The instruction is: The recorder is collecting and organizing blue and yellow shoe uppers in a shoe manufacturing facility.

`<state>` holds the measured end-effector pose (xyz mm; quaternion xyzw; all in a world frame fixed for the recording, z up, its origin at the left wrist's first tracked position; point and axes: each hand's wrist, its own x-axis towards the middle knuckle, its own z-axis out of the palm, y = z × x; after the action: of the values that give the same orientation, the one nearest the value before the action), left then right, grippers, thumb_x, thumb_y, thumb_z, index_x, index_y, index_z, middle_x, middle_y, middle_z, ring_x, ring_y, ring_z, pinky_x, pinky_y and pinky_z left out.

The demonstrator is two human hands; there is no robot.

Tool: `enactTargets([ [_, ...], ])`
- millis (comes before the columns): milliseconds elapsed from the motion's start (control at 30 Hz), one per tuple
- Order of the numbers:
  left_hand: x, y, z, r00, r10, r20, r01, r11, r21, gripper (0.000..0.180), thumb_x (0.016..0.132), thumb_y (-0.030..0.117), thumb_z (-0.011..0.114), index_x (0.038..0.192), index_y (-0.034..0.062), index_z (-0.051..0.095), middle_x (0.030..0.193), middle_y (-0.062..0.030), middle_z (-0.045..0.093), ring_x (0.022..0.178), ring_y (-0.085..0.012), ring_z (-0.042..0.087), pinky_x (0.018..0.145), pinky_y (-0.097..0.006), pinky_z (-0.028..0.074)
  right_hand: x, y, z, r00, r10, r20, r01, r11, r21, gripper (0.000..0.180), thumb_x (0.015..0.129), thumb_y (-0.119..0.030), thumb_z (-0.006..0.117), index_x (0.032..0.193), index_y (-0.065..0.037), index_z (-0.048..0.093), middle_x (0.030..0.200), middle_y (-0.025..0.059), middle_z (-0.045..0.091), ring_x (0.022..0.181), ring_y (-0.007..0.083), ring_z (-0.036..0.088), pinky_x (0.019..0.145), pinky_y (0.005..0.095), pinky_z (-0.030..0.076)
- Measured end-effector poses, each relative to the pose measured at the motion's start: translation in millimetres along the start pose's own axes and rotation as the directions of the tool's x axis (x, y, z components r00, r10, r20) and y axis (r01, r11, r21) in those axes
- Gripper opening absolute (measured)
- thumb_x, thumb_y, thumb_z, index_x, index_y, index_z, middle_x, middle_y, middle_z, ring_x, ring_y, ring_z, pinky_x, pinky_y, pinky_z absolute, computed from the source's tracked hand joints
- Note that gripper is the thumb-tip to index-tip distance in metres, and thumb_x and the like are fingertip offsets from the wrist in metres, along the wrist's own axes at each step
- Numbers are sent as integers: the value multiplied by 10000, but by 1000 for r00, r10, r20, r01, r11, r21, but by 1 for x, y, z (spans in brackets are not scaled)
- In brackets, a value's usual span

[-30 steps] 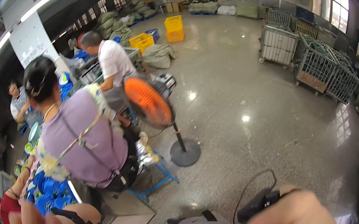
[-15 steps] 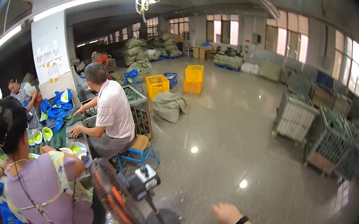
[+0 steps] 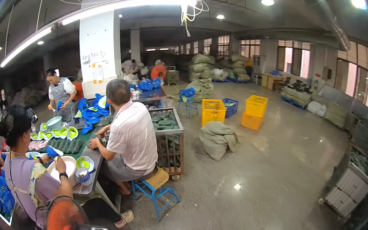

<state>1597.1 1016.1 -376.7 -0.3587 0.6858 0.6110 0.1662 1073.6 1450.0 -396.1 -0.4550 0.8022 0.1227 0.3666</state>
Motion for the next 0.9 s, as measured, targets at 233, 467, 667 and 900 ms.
enactTargets([
  [233, 104, 122, 9, 978, -24, -209, 39, 997, 64, 472, 826, 242, 553, 1253, 100, 411, 1053, -200, 549, 993, -266, 528, 858, -424, 407, 97, -68, -370, 969, 62, -240, 23, 942, 335, 360, 827, -310, 483, 1020, -41, 623, 1017, 185, 622, 963, 322, 589, 828, 420, 454],
  [467, 255, 249, -63, 960, 52, -275, 5, 979, 203, 431, 809, 199, 563, 1209, 77, 460, 985, -208, 567, 941, -289, 543, 824, -419, 421, 222, -122, -618, 708, -454, -541, 641, 734, 223, 272, 840, -231, 509, 1006, -30, 588, 923, 137, 636, 850, 273, 608, 737, 368, 467],
  [667, 400, 378, -144, 939, 132, -316, -44, 962, 271, 399, 793, 162, 571, 1172, 58, 501, 926, -214, 582, 896, -308, 556, 794, -415, 433, 338, 67, -564, 890, -397, -225, 412, 911, 19, 350, 838, -328, 472, 1030, -61, 593, 899, 160, 636, 833, 319, 603, 712, 421, 461],
  [900, 507, 602, -280, 859, 280, -427, -291, 956, 41, 543, 765, 122, 567, 1274, 55, 391, 899, -197, 603, 846, -289, 576, 750, -405, 458, 501, 87, -690, 901, -349, -258, 372, 927, 42, 347, 833, -330, 477, 1019, -64, 598, 894, 158, 638, 828, 320, 605, 710, 419, 462],
])
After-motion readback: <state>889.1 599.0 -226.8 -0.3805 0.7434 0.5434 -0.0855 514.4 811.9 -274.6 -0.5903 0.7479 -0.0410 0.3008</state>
